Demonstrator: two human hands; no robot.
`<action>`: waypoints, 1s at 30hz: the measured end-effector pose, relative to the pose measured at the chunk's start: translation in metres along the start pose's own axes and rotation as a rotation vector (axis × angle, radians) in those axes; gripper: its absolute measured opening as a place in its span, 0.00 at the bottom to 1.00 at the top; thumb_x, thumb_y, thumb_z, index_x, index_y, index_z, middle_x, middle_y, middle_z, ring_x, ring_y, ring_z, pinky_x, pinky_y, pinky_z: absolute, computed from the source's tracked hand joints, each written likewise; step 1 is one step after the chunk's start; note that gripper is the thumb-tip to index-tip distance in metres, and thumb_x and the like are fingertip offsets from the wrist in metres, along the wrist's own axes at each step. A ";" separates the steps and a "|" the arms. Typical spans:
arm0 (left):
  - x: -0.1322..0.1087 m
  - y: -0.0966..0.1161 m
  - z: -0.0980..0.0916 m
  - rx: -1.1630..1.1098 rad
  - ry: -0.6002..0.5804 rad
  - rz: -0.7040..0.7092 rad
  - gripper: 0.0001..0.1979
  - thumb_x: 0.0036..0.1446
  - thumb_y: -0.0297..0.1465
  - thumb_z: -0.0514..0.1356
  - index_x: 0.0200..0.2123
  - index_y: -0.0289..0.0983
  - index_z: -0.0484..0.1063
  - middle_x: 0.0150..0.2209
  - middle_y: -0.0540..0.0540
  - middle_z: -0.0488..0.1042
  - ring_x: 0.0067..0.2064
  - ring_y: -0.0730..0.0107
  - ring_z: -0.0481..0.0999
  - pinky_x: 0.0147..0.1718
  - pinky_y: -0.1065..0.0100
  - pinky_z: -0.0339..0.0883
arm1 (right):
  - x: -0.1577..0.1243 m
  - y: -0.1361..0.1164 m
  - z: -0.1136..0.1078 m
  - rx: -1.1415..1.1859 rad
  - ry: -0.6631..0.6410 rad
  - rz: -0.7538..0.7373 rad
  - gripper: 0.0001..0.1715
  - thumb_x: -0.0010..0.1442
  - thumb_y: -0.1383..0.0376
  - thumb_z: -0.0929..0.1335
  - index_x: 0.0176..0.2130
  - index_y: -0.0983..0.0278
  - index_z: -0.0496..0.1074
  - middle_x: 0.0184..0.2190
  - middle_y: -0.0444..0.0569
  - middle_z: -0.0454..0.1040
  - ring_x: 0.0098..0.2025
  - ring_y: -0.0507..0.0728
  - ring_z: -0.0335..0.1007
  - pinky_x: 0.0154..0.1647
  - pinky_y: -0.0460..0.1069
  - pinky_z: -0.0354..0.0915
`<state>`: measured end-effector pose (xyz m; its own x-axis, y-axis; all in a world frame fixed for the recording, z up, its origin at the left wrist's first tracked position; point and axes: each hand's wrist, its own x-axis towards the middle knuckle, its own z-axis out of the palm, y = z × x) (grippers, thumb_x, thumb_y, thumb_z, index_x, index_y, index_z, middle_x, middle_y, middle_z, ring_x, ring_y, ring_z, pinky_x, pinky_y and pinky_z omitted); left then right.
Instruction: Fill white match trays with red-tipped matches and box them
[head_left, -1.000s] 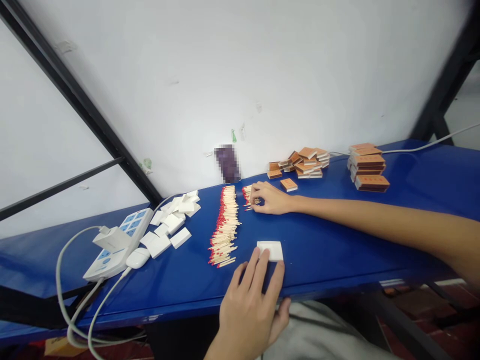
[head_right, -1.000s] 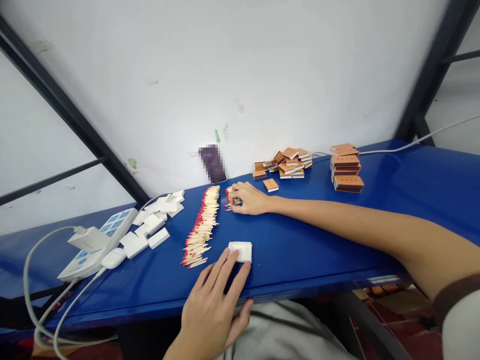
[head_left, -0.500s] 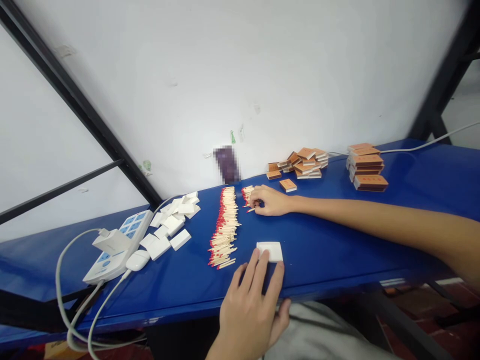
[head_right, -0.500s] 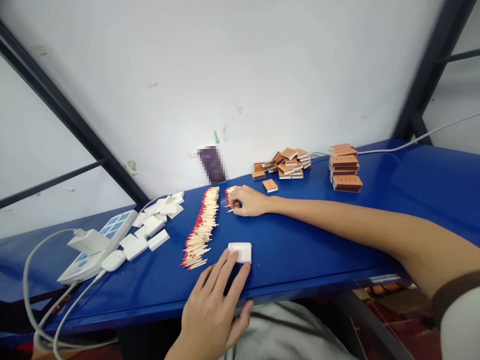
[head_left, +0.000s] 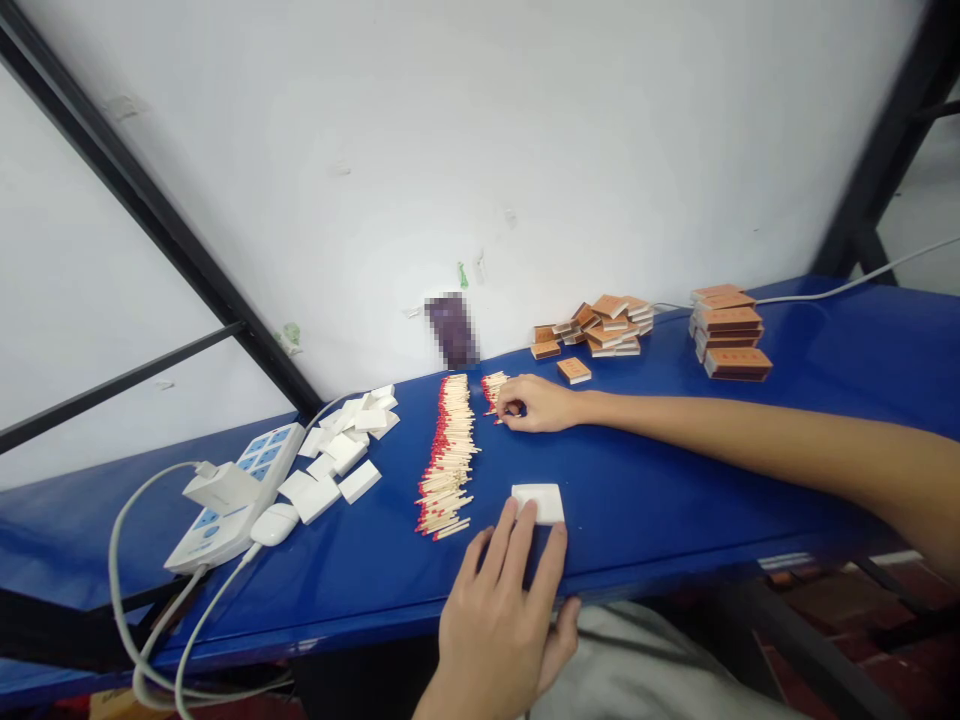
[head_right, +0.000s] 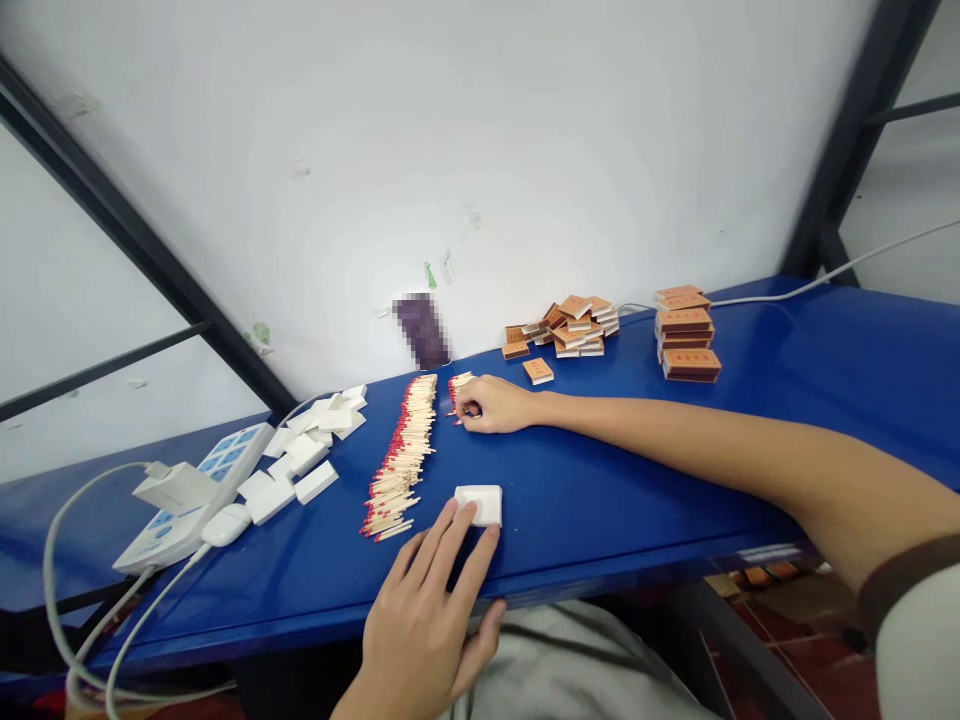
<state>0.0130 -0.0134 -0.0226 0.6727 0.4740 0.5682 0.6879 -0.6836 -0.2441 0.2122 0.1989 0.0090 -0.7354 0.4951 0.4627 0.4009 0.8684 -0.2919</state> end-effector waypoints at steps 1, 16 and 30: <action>0.000 0.000 0.000 -0.003 0.000 -0.001 0.23 0.69 0.37 0.48 0.62 0.36 0.65 0.63 0.35 0.63 0.65 0.49 0.59 0.53 0.56 0.62 | 0.000 0.000 0.000 -0.003 -0.002 0.002 0.06 0.52 0.70 0.66 0.31 0.65 0.74 0.26 0.44 0.69 0.29 0.52 0.65 0.34 0.46 0.59; 0.000 -0.001 0.001 -0.006 0.008 0.002 0.23 0.68 0.37 0.48 0.62 0.36 0.64 0.63 0.35 0.63 0.66 0.49 0.58 0.52 0.56 0.62 | -0.002 -0.003 0.002 -0.168 0.090 0.138 0.14 0.55 0.72 0.63 0.30 0.63 0.79 0.32 0.47 0.80 0.34 0.55 0.72 0.37 0.49 0.60; 0.001 -0.001 0.001 -0.010 0.001 0.001 0.23 0.69 0.37 0.48 0.62 0.35 0.64 0.63 0.35 0.62 0.66 0.49 0.58 0.53 0.55 0.61 | -0.001 -0.005 -0.002 -0.152 -0.030 0.042 0.19 0.58 0.71 0.64 0.44 0.64 0.80 0.35 0.50 0.78 0.35 0.55 0.71 0.38 0.48 0.61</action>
<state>0.0127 -0.0116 -0.0227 0.6729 0.4733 0.5685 0.6848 -0.6891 -0.2370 0.2120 0.1938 0.0113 -0.7312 0.5321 0.4269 0.5080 0.8423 -0.1799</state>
